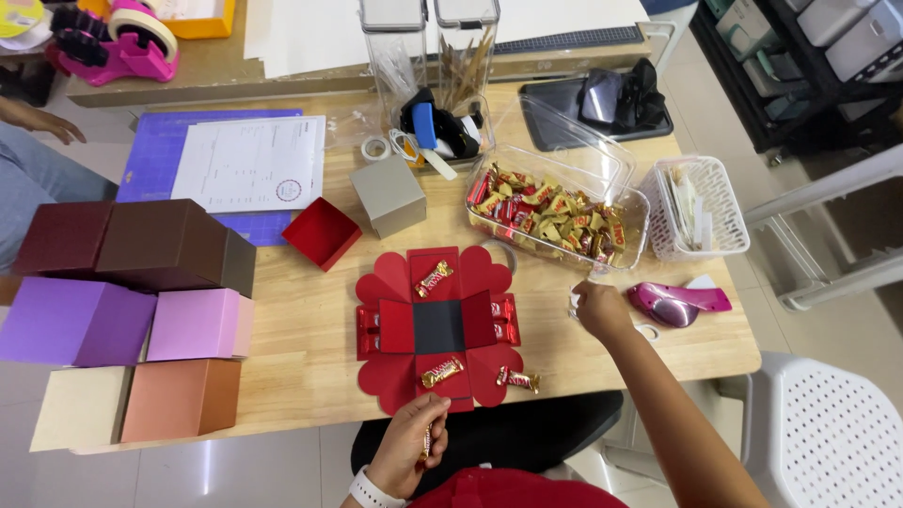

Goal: The person places wrapped candies into the compartments of a red flower-shaped box, folds the sides to form a cube, and closes it with a lid. The person then repeats the process with a maroon box.

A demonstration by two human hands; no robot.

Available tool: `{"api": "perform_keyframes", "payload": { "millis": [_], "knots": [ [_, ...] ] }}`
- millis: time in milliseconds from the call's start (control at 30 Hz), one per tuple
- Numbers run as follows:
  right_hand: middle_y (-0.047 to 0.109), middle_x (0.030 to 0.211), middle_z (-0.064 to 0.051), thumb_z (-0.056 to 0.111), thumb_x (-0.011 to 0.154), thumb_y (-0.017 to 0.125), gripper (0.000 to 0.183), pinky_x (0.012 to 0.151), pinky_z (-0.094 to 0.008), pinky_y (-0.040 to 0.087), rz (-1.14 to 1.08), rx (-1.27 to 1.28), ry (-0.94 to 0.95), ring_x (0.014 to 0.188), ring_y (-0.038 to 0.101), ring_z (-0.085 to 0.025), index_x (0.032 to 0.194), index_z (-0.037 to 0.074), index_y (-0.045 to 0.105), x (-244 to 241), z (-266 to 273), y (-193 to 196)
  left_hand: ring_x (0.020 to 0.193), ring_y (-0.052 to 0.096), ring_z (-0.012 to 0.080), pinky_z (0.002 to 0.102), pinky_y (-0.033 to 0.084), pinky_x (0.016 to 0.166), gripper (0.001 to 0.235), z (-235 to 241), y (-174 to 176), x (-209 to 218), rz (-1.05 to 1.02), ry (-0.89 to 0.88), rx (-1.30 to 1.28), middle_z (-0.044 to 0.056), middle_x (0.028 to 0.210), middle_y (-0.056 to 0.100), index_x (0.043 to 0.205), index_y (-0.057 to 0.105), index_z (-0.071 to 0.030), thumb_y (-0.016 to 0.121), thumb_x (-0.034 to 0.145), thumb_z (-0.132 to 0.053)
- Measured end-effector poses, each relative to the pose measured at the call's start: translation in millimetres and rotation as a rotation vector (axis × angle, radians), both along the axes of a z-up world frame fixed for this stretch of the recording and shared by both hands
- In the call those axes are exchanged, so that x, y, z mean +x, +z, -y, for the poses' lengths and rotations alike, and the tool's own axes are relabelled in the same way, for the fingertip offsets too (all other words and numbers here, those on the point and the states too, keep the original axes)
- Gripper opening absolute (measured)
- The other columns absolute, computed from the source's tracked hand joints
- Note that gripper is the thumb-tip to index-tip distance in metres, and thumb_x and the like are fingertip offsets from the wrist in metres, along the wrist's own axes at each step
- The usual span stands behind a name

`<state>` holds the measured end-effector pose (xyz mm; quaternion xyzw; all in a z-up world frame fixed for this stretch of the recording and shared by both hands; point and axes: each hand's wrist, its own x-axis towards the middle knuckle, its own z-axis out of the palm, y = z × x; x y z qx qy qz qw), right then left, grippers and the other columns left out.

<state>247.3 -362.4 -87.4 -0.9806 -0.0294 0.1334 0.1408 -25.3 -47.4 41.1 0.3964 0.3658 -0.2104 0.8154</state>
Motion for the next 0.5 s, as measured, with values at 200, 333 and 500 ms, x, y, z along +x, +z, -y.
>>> {"api": "perform_keyframes", "payload": {
  "millis": [200, 333, 500],
  "knots": [
    [0.064, 0.134, -0.018, 0.010, 0.091, 0.070, 0.049, 0.108, -0.048, 0.050, 0.596, 0.482, 0.278, 0.127, 0.060, -0.035, 0.139, 0.009, 0.062, -49.7, -29.4, 143.3, 0.043, 0.043, 0.0127, 0.026, 0.029, 0.035, 0.020, -23.7, 7.1, 14.0, 0.124, 0.031, 0.356, 0.004, 0.061, 0.046, 0.113, 0.065, -0.004, 0.070, 0.094, -0.008],
    [0.045, 0.154, -0.022, 0.042, 0.091, 0.067, 0.079, 0.110, -0.057, 0.041, 0.572, 0.268, 0.442, 0.141, 0.044, -0.041, 0.157, 0.011, 0.038, -57.5, -20.6, 152.5, 0.049, 0.050, 0.0160, 0.028, 0.035, 0.037, 0.030, -27.2, 6.4, 16.2, 0.125, 0.062, 0.359, 0.008, 0.072, 0.054, 0.122, 0.063, -0.004, 0.069, 0.093, -0.005],
    [0.019, 0.173, 0.010, 0.066, 0.079, 0.061, 0.082, 0.110, -0.057, 0.043, -0.245, 0.027, 0.410, 0.162, 0.011, -0.016, 0.155, 0.043, 0.037, -83.4, -33.6, 262.1, 0.057, 0.057, 0.0184, 0.028, 0.043, 0.038, 0.030, -21.0, 19.0, 15.3, 0.087, -0.048, 0.322, 0.014, 0.093, 0.063, 0.124, 0.061, -0.007, 0.065, 0.094, -0.011]
  ]
}}
